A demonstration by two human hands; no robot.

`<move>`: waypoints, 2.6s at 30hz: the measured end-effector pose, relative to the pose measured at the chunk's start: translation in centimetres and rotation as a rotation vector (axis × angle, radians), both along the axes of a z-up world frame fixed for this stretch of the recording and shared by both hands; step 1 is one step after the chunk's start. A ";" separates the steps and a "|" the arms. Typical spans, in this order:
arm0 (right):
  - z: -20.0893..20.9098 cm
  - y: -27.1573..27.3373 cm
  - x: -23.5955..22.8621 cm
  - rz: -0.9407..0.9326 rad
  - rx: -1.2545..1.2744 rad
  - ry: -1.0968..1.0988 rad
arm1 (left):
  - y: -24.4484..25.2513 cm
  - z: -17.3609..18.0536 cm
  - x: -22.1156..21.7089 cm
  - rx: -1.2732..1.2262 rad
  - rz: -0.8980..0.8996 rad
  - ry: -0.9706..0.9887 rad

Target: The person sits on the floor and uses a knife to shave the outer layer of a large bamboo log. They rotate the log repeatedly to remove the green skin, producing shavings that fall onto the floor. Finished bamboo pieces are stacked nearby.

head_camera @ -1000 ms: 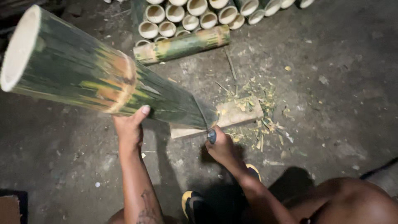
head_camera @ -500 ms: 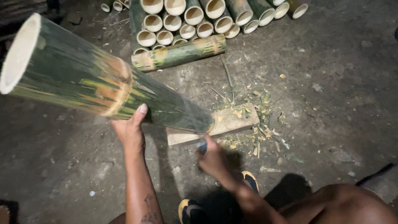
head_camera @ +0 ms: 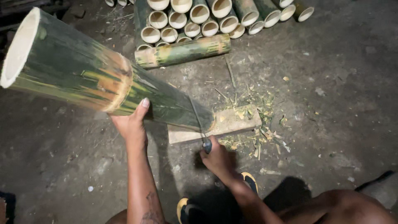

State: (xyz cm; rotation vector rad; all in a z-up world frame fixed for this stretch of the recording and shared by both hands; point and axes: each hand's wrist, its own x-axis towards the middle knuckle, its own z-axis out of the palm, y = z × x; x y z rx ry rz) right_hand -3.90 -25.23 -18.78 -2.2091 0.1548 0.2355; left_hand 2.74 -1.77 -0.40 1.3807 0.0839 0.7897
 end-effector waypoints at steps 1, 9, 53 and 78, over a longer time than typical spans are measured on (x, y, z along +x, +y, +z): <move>-0.4 -0.2 0.3 -0.024 0.003 -0.046 | -0.1 0.1 0.3 -0.006 0.000 -0.017; -2.6 -3.3 0.7 -0.085 -0.067 -0.153 | 0.5 0.5 -0.7 -0.046 -0.014 0.020; -14.3 -8.5 0.1 0.134 -0.023 -0.189 | 4.0 -0.3 -2.5 -0.299 -0.297 -0.013; 2.9 -2.3 -0.4 0.068 -0.008 -0.093 | 1.4 -2.2 -3.4 0.003 0.374 -0.254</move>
